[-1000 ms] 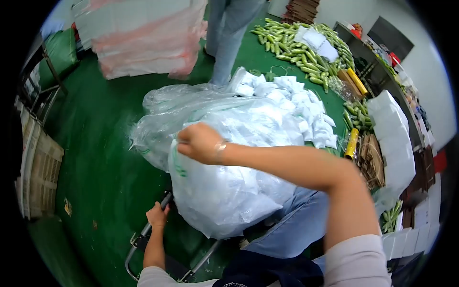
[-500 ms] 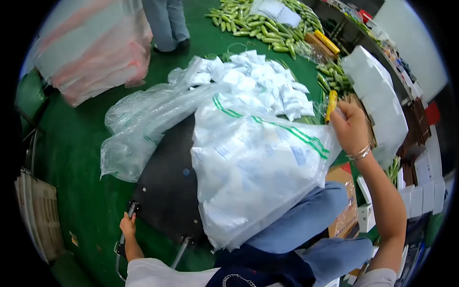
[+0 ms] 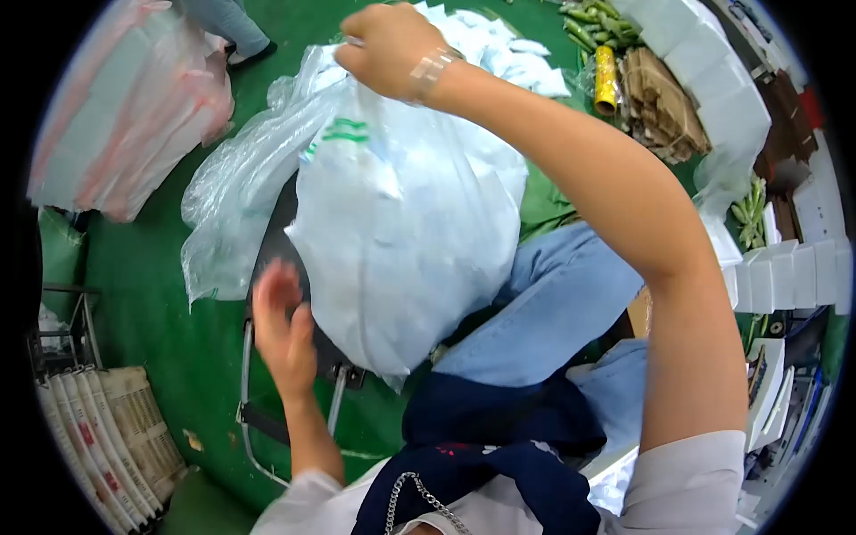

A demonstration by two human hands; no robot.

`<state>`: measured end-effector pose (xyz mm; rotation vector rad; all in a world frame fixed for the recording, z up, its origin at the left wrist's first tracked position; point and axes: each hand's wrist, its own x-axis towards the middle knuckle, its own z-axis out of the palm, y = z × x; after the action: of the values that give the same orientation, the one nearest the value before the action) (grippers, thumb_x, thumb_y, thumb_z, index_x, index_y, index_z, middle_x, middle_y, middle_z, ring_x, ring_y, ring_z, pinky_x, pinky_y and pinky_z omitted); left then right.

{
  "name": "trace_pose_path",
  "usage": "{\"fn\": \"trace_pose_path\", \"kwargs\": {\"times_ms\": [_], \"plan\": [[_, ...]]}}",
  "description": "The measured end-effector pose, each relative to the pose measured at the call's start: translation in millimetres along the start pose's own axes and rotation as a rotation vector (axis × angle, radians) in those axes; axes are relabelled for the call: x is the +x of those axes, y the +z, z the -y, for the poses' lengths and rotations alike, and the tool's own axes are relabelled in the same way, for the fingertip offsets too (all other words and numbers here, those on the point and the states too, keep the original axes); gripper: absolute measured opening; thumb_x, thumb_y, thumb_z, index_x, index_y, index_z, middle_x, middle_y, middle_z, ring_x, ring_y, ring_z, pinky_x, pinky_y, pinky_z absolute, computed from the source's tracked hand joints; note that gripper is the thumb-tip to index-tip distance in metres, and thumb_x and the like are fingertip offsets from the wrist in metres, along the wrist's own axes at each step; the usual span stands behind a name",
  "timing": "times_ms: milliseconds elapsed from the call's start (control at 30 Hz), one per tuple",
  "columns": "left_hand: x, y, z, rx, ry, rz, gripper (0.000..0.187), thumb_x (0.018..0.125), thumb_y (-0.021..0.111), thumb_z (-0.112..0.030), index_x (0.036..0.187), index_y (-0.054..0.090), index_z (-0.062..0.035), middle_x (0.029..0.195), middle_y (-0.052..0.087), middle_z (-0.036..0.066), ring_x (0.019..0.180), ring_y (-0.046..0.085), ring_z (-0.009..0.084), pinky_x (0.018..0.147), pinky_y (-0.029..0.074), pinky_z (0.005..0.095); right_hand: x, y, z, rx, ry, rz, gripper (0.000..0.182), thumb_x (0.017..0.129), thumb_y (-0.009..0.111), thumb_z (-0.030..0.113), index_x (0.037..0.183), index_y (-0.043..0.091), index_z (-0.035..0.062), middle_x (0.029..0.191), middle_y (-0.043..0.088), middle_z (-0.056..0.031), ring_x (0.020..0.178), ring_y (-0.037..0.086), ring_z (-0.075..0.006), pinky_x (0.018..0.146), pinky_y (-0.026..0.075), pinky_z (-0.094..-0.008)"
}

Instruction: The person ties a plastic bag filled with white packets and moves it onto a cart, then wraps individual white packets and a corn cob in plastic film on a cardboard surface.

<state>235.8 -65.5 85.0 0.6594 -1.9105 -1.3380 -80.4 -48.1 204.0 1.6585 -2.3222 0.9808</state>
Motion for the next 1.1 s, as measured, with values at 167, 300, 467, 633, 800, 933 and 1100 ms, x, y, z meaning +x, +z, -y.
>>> {"fn": "trace_pose_path", "kwargs": {"times_ms": [167,300,467,633,800,933,1100], "plan": [[99.2,97.5,-25.5,0.670,0.362,-0.015,0.067,0.074,0.076,-0.028,0.121,0.043,0.0067,0.108,0.047,0.021,0.105,0.045,0.0393,0.091,0.039,0.0438,-6.9,41.5,10.7,0.004,-0.054,-0.132,0.023,0.078,0.054,0.020,0.076,0.062,-0.0013,0.077,0.061,-0.0248,0.078,0.060,-0.0415,0.075,0.048,-0.0485],[131.3,114.4,17.8,0.696,0.596,-0.166,0.057,0.073,0.074,-0.026,0.114,0.048,0.0040,0.107,0.048,0.020,0.102,0.046,0.0365,0.086,0.039,0.0438,-28.4,65.2,-4.1,0.040,0.037,-0.187,0.022,0.079,0.054,0.020,0.079,0.063,0.0009,0.080,0.064,-0.0227,0.080,0.062,-0.0399,0.075,0.049,-0.0481],[160.5,108.1,70.8,0.844,0.659,-0.277,0.019,0.077,0.063,-0.018,0.093,0.063,-0.0077,0.088,0.059,0.013,0.084,0.054,0.0332,0.075,0.041,0.0427,-65.1,77.7,-9.9,0.121,0.257,-0.011,0.029,0.085,0.056,0.024,0.095,0.057,-0.0030,0.091,0.062,-0.0275,0.087,0.060,-0.0425,0.078,0.048,-0.0465],[188.8,58.1,106.1,0.986,0.607,-0.315,0.012,0.081,0.059,-0.019,0.089,0.065,-0.0107,0.082,0.062,0.012,0.082,0.056,0.0348,0.074,0.042,0.0450,-153.4,-85.0,53.8,0.310,0.273,0.164,0.018,0.087,0.059,0.015,0.098,0.058,0.0010,0.096,0.060,-0.0160,0.093,0.060,-0.0273,0.081,0.049,-0.0352],[189.6,51.5,111.4,1.016,0.538,-0.358,0.015,0.083,0.059,-0.020,0.094,0.061,-0.0100,0.087,0.062,0.014,0.081,0.056,0.0371,0.075,0.043,0.0465,-247.9,-150.5,-52.0,0.507,0.491,-0.177,0.021,0.092,0.055,0.020,0.098,0.062,0.0013,0.084,0.060,0.0002,0.074,0.056,-0.0096,0.068,0.044,-0.0241],[180.4,54.7,117.0,1.035,0.514,-0.354,0.016,0.082,0.059,-0.017,0.095,0.061,-0.0075,0.089,0.061,0.012,0.090,0.055,0.0341,0.080,0.039,0.0465,-321.3,-79.4,-131.2,0.512,0.931,0.211,0.019,0.091,0.053,0.017,0.100,0.062,0.0036,0.087,0.062,-0.0015,0.080,0.057,-0.0097,0.076,0.045,-0.0253],[168.1,48.1,106.2,1.104,0.563,-0.270,0.019,0.083,0.057,-0.011,0.093,0.058,0.0044,0.087,0.060,0.022,0.081,0.055,0.0407,0.074,0.042,0.0466,-411.0,57.0,-229.8,0.752,0.590,0.731,0.021,0.088,0.055,0.022,0.097,0.063,0.0041,0.095,0.064,-0.0061,0.086,0.060,-0.0189,0.080,0.048,-0.0317]]}}
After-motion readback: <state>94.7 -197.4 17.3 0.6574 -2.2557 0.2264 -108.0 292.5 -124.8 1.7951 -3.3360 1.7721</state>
